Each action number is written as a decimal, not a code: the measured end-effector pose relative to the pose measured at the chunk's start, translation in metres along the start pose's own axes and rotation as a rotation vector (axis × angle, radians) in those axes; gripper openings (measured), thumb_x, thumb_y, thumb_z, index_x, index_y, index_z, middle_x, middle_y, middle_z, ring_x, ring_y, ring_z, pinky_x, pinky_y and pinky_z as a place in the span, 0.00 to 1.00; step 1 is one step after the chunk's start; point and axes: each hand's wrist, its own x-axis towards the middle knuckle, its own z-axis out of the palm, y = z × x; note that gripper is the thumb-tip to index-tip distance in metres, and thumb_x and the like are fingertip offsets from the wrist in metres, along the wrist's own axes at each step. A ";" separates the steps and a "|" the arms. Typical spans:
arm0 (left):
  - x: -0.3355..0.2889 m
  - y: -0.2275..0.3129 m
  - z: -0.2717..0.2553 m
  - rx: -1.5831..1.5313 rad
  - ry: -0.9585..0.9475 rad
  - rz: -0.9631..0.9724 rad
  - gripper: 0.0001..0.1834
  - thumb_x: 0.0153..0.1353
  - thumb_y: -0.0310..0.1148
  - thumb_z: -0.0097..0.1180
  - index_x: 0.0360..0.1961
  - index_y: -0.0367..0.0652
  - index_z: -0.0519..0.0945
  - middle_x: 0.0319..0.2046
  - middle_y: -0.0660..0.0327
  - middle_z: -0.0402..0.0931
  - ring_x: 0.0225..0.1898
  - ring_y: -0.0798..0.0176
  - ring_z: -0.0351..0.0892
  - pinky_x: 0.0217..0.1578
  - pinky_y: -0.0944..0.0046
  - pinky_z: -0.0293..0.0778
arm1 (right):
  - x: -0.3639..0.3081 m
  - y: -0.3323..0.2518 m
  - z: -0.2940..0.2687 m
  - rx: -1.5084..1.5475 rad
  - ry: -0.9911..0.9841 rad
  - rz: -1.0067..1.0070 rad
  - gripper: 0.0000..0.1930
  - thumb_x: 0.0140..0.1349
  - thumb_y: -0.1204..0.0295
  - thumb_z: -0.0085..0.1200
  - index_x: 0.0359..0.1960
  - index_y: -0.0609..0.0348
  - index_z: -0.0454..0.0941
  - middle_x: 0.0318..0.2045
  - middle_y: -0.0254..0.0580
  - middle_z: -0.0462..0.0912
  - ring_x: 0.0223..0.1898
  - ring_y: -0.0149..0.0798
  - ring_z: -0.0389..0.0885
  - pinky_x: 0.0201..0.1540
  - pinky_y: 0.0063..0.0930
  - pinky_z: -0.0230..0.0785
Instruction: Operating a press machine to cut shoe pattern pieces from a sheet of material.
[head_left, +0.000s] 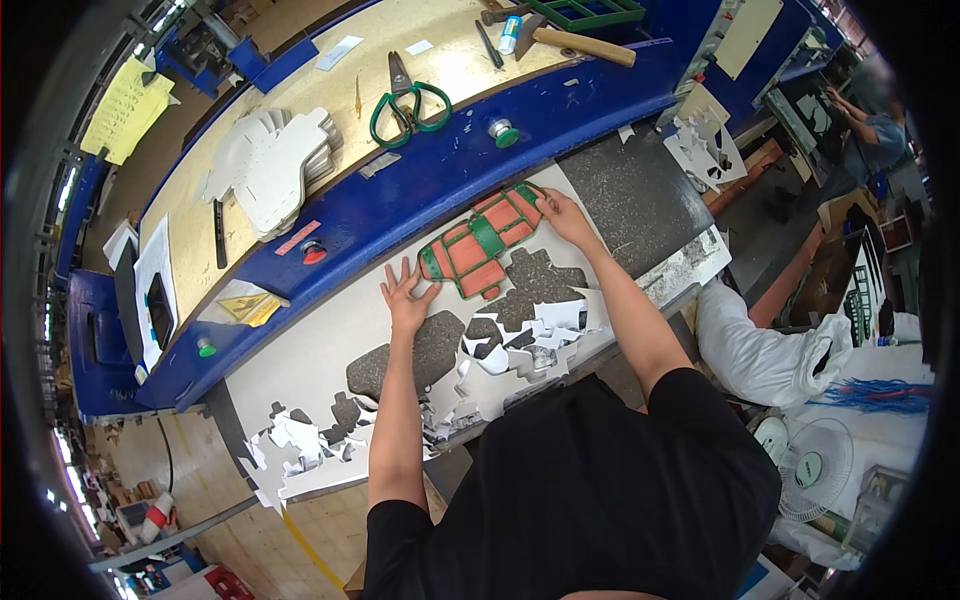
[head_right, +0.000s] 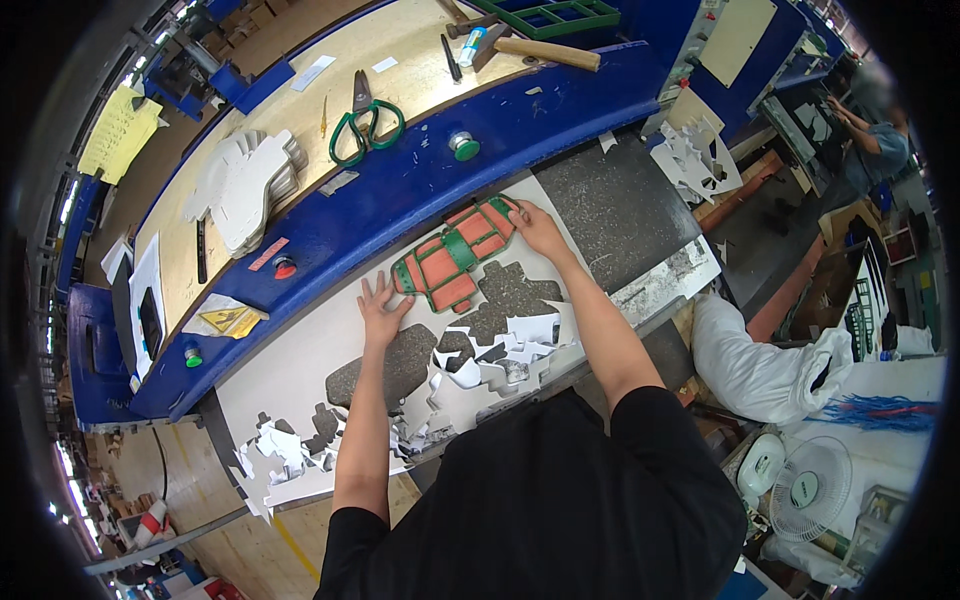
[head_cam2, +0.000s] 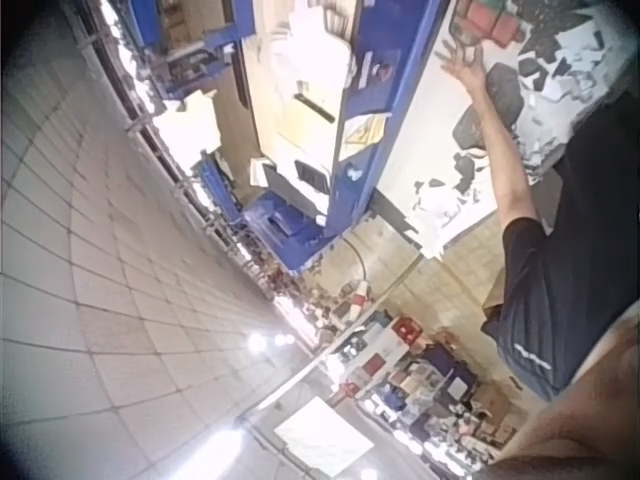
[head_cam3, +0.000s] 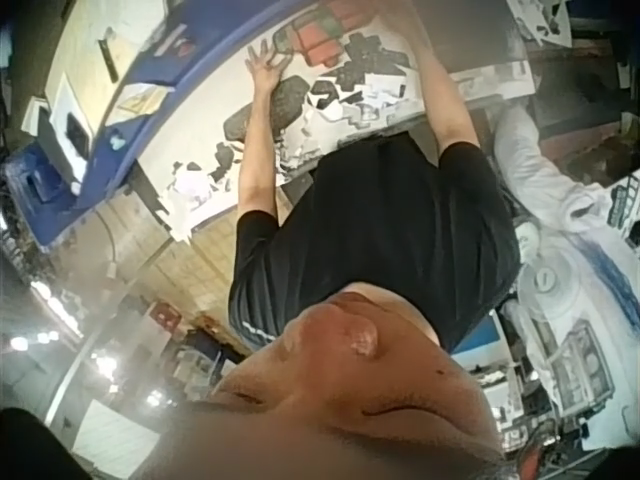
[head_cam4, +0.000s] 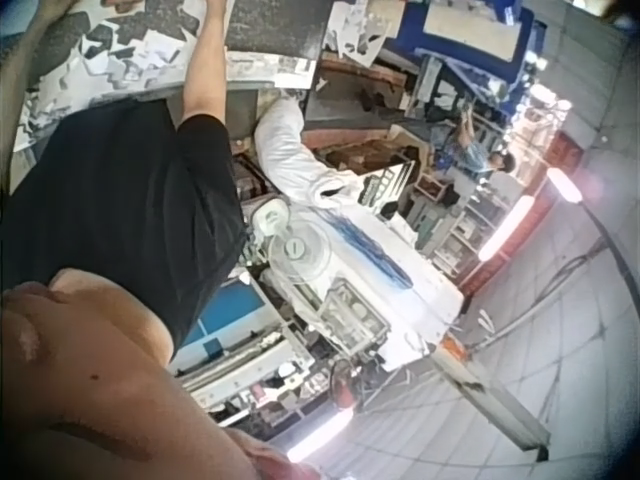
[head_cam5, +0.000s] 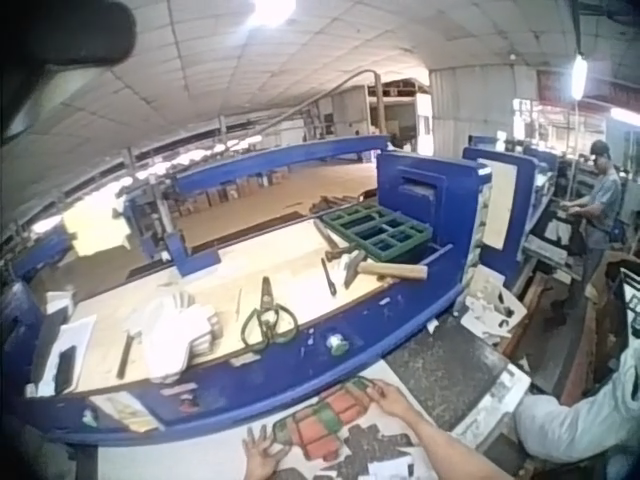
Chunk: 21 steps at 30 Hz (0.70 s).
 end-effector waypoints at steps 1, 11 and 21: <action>-0.001 -0.001 0.001 0.003 -0.004 0.003 0.35 0.55 0.53 0.65 0.64 0.59 0.74 0.71 0.59 0.58 0.76 0.48 0.36 0.71 0.39 0.26 | -0.001 -0.002 0.000 0.003 0.004 0.003 0.22 0.68 0.58 0.53 0.59 0.57 0.73 0.26 0.40 0.78 0.29 0.35 0.77 0.34 0.32 0.69; -0.002 -0.003 0.005 0.149 -0.024 -0.005 0.39 0.54 0.57 0.64 0.67 0.60 0.69 0.73 0.61 0.52 0.76 0.49 0.33 0.70 0.40 0.24 | -0.009 -0.005 -0.004 -0.023 0.015 0.000 0.24 0.66 0.54 0.54 0.56 0.58 0.75 0.24 0.44 0.80 0.27 0.40 0.79 0.34 0.34 0.72; -0.002 0.001 0.000 0.174 -0.090 -0.020 0.41 0.54 0.57 0.64 0.68 0.58 0.67 0.75 0.60 0.45 0.76 0.47 0.29 0.70 0.39 0.22 | -0.031 -0.016 0.008 0.008 0.128 0.068 0.27 0.64 0.53 0.57 0.55 0.64 0.74 0.26 0.46 0.83 0.29 0.41 0.84 0.34 0.35 0.73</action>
